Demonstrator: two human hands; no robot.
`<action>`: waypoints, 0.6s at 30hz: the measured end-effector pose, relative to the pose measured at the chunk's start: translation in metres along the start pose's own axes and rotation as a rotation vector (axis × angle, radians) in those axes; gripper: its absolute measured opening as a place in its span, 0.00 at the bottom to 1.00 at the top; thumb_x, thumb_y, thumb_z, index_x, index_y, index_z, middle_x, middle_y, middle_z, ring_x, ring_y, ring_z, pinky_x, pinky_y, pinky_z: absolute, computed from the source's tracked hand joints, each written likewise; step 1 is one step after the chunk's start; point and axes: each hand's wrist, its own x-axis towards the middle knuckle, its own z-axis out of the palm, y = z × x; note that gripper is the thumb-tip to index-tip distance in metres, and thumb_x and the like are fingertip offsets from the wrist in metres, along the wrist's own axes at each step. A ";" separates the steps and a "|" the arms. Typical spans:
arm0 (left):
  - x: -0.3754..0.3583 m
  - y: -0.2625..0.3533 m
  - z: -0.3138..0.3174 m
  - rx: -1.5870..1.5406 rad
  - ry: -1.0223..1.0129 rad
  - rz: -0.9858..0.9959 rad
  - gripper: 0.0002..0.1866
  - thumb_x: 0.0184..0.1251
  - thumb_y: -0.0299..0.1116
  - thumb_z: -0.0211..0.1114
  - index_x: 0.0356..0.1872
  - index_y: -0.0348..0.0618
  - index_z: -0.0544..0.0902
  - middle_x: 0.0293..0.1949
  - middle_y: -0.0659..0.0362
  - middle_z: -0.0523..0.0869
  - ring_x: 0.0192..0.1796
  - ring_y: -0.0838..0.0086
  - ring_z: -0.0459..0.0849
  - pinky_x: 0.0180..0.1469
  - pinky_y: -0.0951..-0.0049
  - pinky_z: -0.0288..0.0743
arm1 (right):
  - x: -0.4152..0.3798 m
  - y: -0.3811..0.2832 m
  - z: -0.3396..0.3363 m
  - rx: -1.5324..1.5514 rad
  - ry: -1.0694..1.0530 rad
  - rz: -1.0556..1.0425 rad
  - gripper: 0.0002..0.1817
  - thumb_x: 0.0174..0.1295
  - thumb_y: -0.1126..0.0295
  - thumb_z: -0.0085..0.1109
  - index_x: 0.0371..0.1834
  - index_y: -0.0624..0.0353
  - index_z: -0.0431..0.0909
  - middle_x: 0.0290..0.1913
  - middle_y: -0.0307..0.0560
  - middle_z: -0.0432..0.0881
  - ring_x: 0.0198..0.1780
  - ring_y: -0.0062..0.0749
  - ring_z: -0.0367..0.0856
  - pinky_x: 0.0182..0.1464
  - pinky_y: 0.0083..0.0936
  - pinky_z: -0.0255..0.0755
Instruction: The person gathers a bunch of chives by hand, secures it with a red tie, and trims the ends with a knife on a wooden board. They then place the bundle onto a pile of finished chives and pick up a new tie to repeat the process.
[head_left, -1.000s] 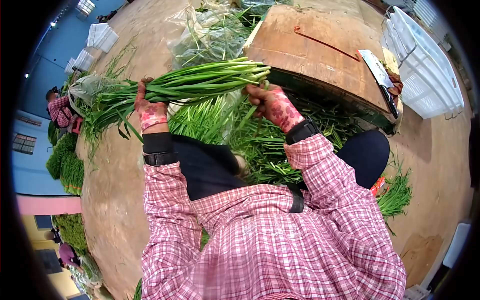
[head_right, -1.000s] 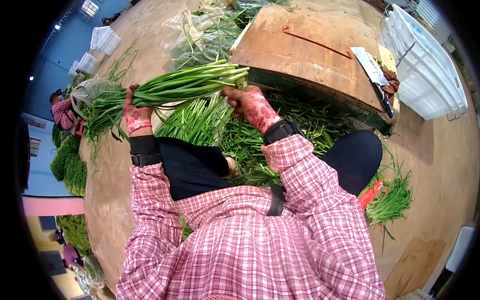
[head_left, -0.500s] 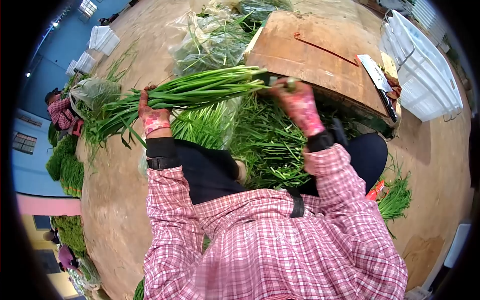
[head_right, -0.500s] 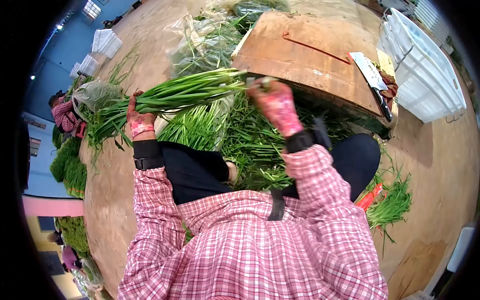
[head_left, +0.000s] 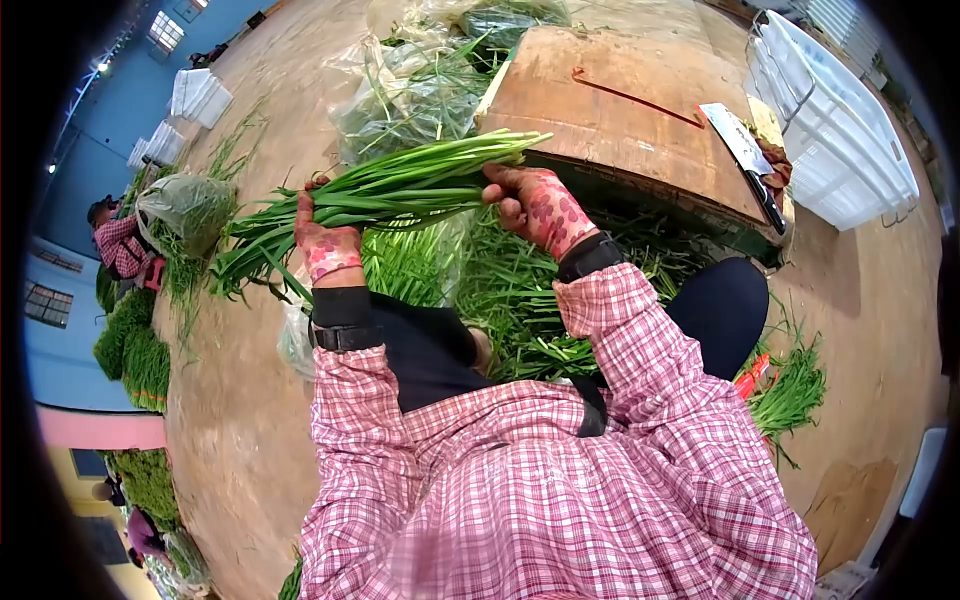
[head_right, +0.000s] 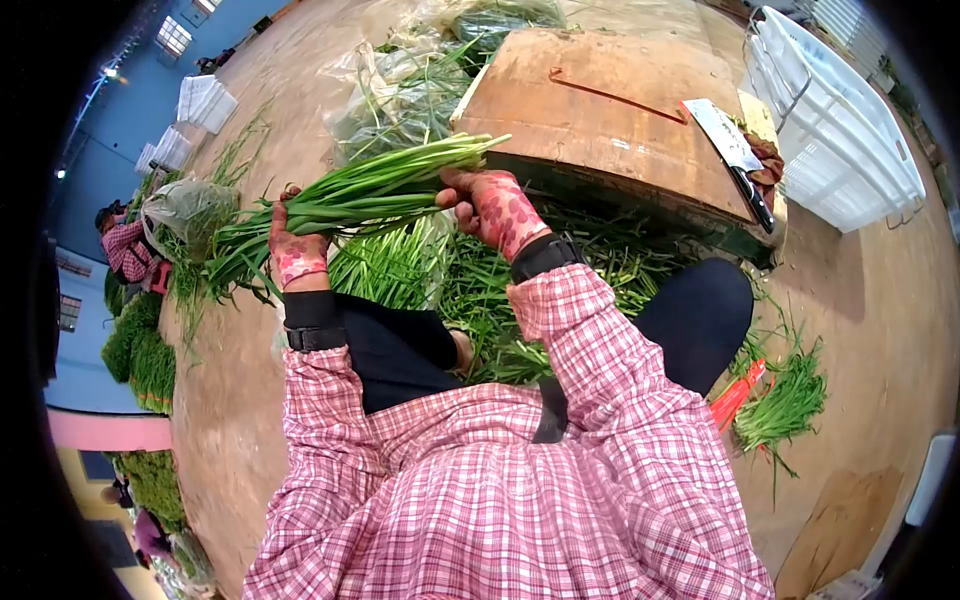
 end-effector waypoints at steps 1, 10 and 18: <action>-0.003 -0.003 0.001 0.023 0.051 0.021 0.06 0.68 0.33 0.60 0.38 0.42 0.80 0.39 0.55 0.85 0.44 0.63 0.83 0.56 0.55 0.73 | 0.003 0.001 -0.005 0.058 -0.016 0.022 0.07 0.67 0.70 0.58 0.43 0.62 0.77 0.27 0.40 0.81 0.17 0.14 0.69 0.16 0.11 0.61; 0.003 -0.006 -0.016 0.116 0.249 0.058 0.07 0.69 0.33 0.58 0.38 0.43 0.81 0.41 0.55 0.86 0.46 0.62 0.84 0.58 0.50 0.72 | 0.010 0.000 -0.026 0.191 0.029 -0.202 0.05 0.66 0.72 0.56 0.39 0.61 0.78 0.21 0.34 0.74 0.17 0.15 0.67 0.18 0.11 0.61; 0.010 0.001 -0.038 0.045 0.146 0.028 0.08 0.67 0.35 0.61 0.40 0.43 0.82 0.45 0.54 0.86 0.50 0.60 0.82 0.60 0.47 0.70 | -0.021 -0.022 -0.018 0.067 0.024 -0.225 0.10 0.67 0.68 0.58 0.42 0.64 0.79 0.24 0.40 0.79 0.18 0.17 0.69 0.19 0.14 0.63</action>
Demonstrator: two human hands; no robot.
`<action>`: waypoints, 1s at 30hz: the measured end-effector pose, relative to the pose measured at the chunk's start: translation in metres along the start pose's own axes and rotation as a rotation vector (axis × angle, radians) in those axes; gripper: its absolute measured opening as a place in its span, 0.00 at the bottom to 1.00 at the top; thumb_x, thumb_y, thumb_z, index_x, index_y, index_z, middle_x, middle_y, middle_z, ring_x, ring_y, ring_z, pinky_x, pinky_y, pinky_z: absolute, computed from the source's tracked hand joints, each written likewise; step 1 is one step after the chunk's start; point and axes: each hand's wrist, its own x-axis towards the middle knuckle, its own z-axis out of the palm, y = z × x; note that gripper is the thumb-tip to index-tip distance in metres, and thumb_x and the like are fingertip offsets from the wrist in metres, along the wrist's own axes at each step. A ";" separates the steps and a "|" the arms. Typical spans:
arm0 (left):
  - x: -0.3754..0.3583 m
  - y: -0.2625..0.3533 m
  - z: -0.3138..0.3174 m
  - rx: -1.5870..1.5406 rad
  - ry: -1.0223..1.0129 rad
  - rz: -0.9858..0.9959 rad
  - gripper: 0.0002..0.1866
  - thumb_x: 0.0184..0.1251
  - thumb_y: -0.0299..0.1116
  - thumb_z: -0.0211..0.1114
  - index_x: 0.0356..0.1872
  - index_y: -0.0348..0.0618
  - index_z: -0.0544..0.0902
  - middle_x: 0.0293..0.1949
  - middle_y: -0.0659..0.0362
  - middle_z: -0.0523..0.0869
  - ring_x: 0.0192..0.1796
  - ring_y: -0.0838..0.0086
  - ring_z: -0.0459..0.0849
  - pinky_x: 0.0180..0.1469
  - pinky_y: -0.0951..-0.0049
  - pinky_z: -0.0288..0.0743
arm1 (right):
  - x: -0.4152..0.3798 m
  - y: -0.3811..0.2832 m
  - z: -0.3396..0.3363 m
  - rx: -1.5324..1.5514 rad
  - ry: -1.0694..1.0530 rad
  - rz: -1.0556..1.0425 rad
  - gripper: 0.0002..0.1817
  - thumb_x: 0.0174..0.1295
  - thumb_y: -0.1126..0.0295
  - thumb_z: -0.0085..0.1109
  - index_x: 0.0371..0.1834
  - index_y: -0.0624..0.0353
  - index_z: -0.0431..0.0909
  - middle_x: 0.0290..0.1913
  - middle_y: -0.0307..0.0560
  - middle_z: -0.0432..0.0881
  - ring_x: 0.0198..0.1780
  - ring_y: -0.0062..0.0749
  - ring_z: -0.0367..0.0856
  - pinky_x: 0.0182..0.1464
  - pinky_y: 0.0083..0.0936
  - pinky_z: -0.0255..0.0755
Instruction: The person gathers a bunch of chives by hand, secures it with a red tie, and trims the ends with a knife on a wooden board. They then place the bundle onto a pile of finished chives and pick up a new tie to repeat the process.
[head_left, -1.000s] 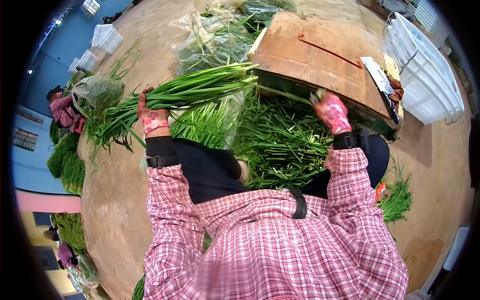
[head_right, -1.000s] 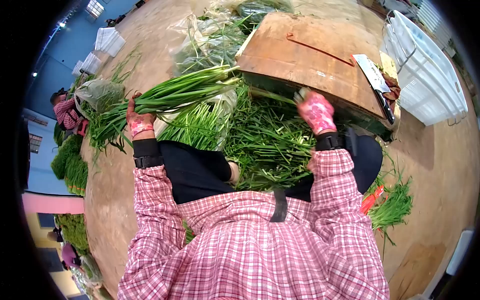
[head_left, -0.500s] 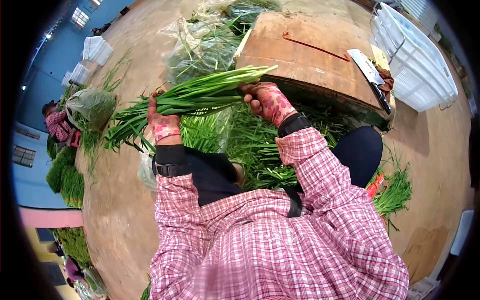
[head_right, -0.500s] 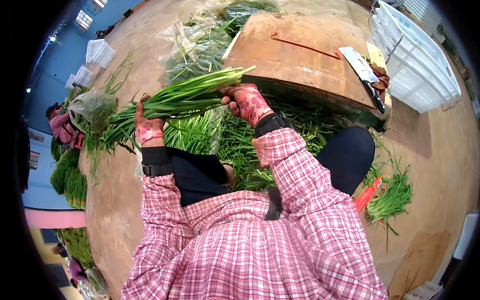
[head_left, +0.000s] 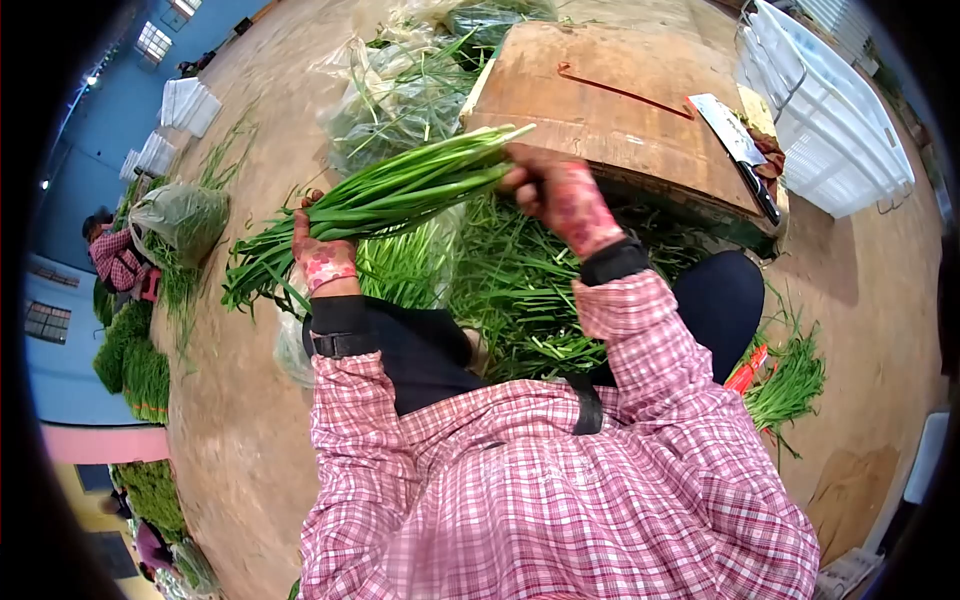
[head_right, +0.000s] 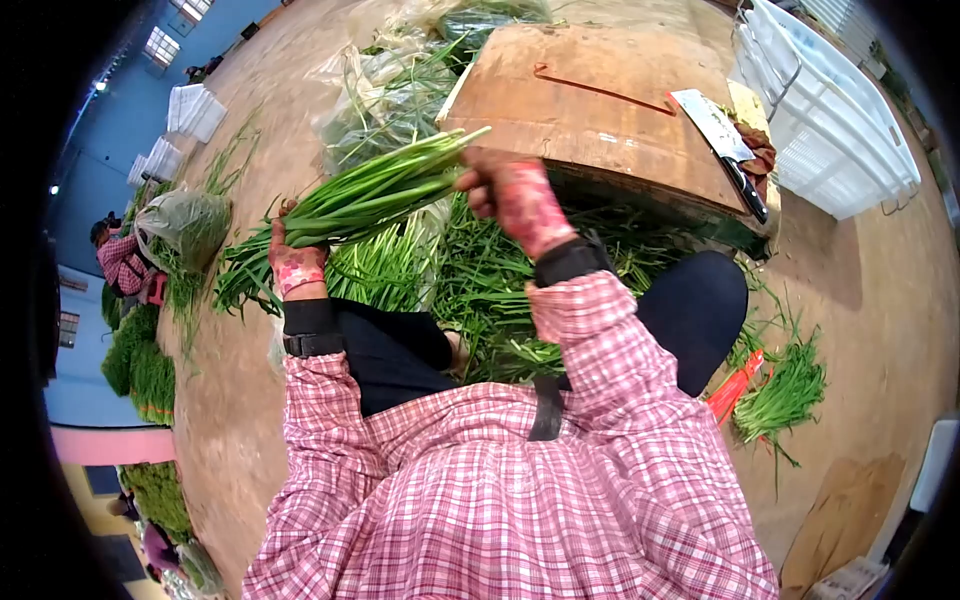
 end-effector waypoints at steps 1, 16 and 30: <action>-0.004 -0.003 0.008 0.003 -0.015 -0.014 0.08 0.67 0.36 0.61 0.40 0.43 0.83 0.45 0.54 0.86 0.51 0.60 0.82 0.60 0.47 0.70 | -0.002 0.004 0.014 -0.194 0.106 0.007 0.11 0.68 0.66 0.57 0.43 0.63 0.79 0.25 0.39 0.80 0.18 0.15 0.69 0.19 0.15 0.63; -0.026 -0.022 0.020 0.034 0.030 -0.025 0.16 0.72 0.40 0.51 0.50 0.40 0.80 0.53 0.53 0.83 0.59 0.57 0.77 0.66 0.47 0.64 | 0.015 0.023 0.033 -0.351 0.050 0.068 0.12 0.62 0.67 0.65 0.42 0.64 0.81 0.30 0.46 0.85 0.17 0.20 0.72 0.18 0.18 0.65; -0.007 0.003 0.005 0.096 0.150 -0.041 0.21 0.73 0.42 0.44 0.55 0.42 0.78 0.58 0.52 0.81 0.63 0.54 0.75 0.68 0.42 0.61 | 0.017 0.017 0.009 0.378 -0.075 0.010 0.04 0.60 0.73 0.63 0.34 0.58 0.77 0.21 0.36 0.76 0.17 0.18 0.69 0.19 0.13 0.64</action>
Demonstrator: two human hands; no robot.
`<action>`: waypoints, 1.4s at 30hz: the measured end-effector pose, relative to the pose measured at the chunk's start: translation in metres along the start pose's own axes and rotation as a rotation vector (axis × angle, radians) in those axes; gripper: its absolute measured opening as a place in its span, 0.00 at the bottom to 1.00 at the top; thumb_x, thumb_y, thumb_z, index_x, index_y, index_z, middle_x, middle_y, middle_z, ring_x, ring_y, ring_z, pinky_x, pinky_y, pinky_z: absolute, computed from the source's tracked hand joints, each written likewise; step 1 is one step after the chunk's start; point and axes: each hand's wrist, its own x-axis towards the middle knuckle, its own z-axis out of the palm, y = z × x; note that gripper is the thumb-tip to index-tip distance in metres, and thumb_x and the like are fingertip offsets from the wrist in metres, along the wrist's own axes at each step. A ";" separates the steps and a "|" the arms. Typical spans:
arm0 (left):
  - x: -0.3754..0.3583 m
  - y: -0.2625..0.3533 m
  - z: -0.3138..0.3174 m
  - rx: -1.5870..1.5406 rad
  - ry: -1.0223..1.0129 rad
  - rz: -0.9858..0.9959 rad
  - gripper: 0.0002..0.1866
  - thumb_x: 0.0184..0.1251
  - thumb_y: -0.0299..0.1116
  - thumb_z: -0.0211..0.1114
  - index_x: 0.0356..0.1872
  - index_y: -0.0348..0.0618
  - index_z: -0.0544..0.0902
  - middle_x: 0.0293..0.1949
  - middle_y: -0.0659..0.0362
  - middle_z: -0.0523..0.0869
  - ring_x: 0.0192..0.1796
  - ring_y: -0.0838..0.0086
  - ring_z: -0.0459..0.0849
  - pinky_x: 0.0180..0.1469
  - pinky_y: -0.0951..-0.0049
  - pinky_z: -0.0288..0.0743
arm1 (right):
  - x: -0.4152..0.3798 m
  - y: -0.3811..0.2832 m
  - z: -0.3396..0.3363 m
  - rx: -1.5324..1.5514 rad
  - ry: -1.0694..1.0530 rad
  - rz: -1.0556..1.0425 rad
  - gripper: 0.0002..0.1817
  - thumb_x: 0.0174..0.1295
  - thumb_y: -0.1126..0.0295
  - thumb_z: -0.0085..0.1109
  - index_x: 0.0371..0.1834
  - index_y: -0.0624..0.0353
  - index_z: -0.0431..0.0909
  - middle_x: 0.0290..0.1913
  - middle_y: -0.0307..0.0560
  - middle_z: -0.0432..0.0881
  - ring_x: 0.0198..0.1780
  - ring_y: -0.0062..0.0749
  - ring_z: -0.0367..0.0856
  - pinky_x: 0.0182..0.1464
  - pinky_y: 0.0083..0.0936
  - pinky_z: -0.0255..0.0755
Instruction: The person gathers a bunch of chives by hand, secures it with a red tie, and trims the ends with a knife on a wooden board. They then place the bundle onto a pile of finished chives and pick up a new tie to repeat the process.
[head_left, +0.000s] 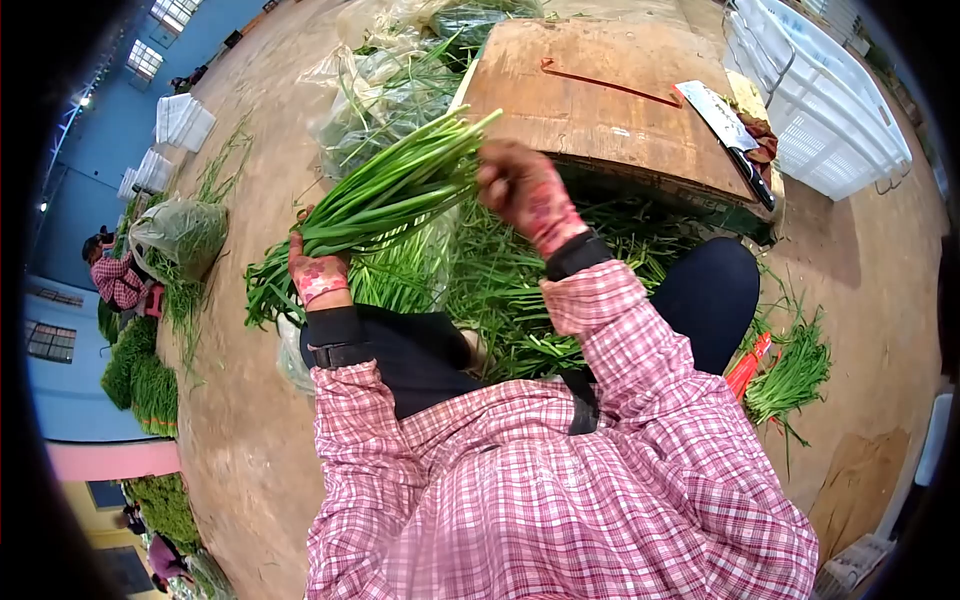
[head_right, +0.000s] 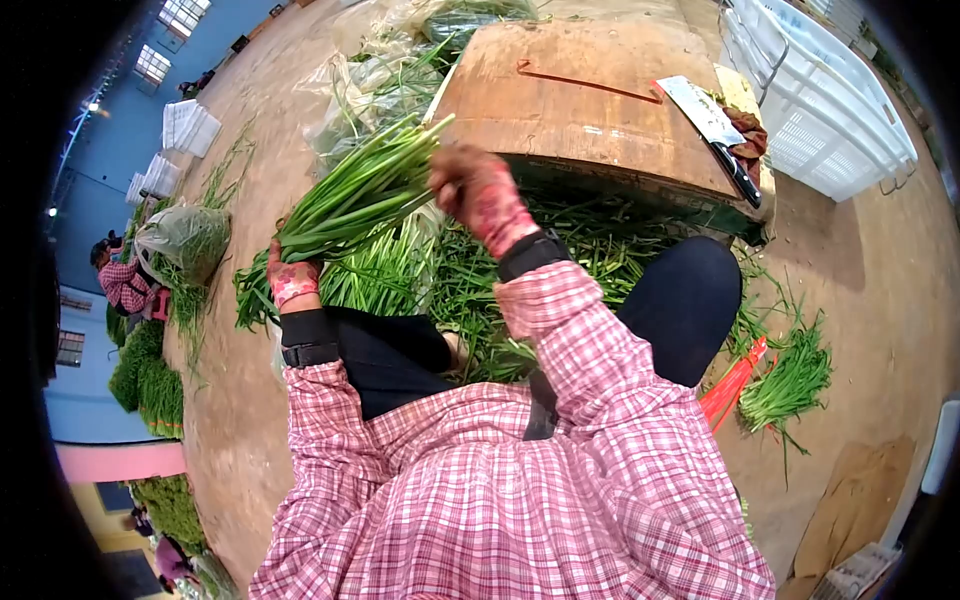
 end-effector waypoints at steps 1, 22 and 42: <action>-0.001 0.004 0.005 0.014 0.014 0.020 0.21 0.73 0.42 0.44 0.54 0.42 0.79 0.58 0.52 0.81 0.63 0.54 0.75 0.68 0.42 0.61 | -0.005 -0.012 -0.006 0.101 -0.117 -0.088 0.05 0.62 0.71 0.62 0.31 0.56 0.76 0.22 0.35 0.75 0.18 0.18 0.69 0.21 0.15 0.64; -0.014 -0.003 0.016 0.020 -0.093 -0.073 0.17 0.72 0.40 0.47 0.49 0.42 0.79 0.54 0.54 0.81 0.60 0.56 0.75 0.64 0.44 0.65 | -0.003 0.012 0.020 -0.528 0.086 0.160 0.09 0.68 0.71 0.54 0.46 0.62 0.79 0.27 0.44 0.81 0.19 0.20 0.72 0.19 0.18 0.66; 0.023 0.046 -0.020 -0.020 0.000 0.156 0.18 0.70 0.38 0.44 0.46 0.40 0.81 0.49 0.53 0.84 0.56 0.58 0.79 0.65 0.48 0.65 | -0.095 -0.135 -0.051 -0.195 -0.394 -0.304 0.13 0.65 0.61 0.58 0.25 0.55 0.76 0.16 0.31 0.67 0.13 0.15 0.60 0.18 0.15 0.58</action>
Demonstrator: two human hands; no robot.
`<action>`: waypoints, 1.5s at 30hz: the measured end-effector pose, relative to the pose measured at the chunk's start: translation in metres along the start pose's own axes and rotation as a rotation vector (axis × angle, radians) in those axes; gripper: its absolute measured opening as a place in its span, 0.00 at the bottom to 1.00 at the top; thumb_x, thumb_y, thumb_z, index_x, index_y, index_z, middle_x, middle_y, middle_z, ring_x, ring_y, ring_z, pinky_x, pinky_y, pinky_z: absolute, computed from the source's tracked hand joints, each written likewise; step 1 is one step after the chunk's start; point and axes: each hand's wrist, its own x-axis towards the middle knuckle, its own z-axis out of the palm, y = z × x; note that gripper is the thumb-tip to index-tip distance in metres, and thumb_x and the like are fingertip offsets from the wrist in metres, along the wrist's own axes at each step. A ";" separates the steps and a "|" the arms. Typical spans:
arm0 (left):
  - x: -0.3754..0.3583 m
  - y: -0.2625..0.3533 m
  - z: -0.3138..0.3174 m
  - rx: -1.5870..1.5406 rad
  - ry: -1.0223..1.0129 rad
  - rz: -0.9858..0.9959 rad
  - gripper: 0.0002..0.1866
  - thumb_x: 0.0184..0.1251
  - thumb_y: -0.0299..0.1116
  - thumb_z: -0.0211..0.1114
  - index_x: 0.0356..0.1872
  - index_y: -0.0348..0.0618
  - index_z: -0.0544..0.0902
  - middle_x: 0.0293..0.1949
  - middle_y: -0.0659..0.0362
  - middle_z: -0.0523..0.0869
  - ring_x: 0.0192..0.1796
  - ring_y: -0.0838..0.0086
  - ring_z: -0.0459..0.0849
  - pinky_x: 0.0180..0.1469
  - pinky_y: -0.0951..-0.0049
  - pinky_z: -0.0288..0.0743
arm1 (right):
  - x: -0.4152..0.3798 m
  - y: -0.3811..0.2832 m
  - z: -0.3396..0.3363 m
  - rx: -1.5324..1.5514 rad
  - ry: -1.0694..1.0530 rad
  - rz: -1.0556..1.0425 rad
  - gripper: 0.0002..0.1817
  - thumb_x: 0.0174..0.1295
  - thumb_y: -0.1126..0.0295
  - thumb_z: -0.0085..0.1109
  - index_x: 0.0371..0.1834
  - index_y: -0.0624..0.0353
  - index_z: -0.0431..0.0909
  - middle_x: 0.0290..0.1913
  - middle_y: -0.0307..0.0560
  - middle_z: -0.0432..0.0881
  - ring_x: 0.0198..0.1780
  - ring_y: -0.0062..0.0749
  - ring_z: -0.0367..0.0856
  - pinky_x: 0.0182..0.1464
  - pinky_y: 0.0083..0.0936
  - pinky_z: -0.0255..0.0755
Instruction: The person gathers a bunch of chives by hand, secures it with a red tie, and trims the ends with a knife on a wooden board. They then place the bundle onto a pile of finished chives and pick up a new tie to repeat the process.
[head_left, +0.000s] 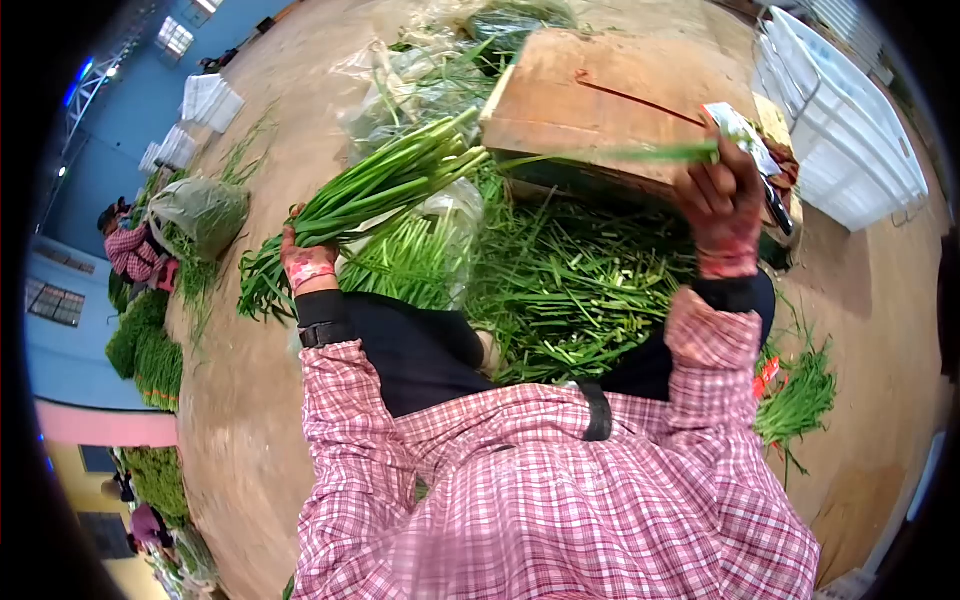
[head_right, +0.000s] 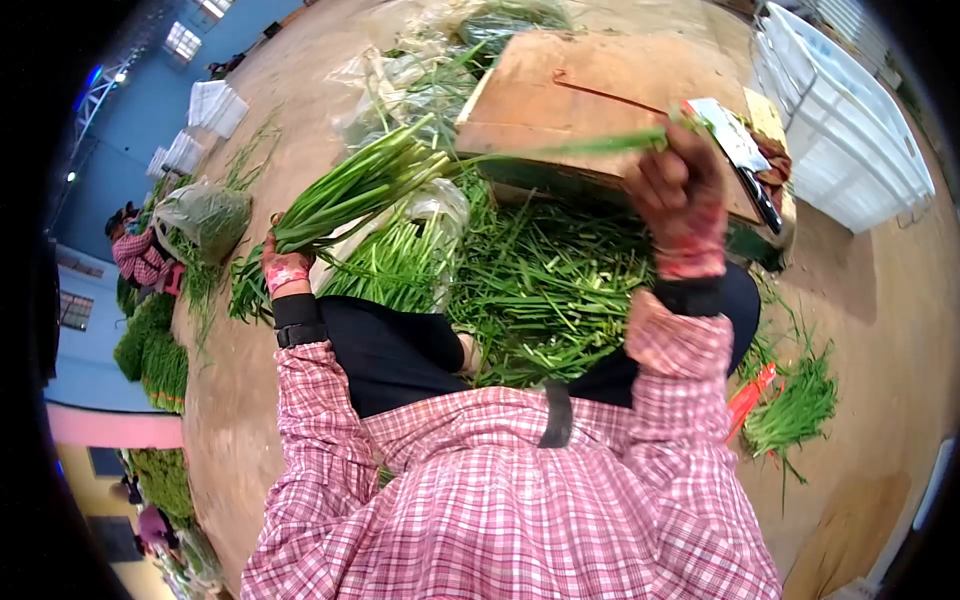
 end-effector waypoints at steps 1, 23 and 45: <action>0.006 0.003 -0.004 -0.001 -0.053 0.014 0.17 0.69 0.37 0.45 0.45 0.40 0.80 0.48 0.53 0.84 0.55 0.59 0.79 0.64 0.48 0.65 | -0.006 -0.006 -0.002 -0.210 0.078 0.022 0.14 0.64 0.59 0.59 0.24 0.55 0.77 0.15 0.32 0.68 0.13 0.17 0.60 0.17 0.17 0.57; -0.069 -0.030 0.073 0.008 -0.465 -0.048 0.13 0.70 0.41 0.61 0.40 0.41 0.82 0.40 0.55 0.86 0.50 0.59 0.82 0.65 0.48 0.68 | 0.070 0.125 0.059 -1.934 -0.131 -0.578 0.07 0.45 0.67 0.65 0.29 0.52 0.83 0.42 0.40 0.82 0.49 0.40 0.78 0.53 0.38 0.67; -0.080 -0.016 0.066 -0.070 -0.475 0.035 0.09 0.70 0.37 0.61 0.46 0.48 0.83 0.38 0.60 0.84 0.44 0.70 0.82 0.66 0.48 0.68 | 0.061 0.113 0.006 -2.230 -0.033 -0.450 0.03 0.45 0.69 0.62 0.22 0.55 0.80 0.28 0.52 0.81 0.33 0.47 0.82 0.36 0.40 0.76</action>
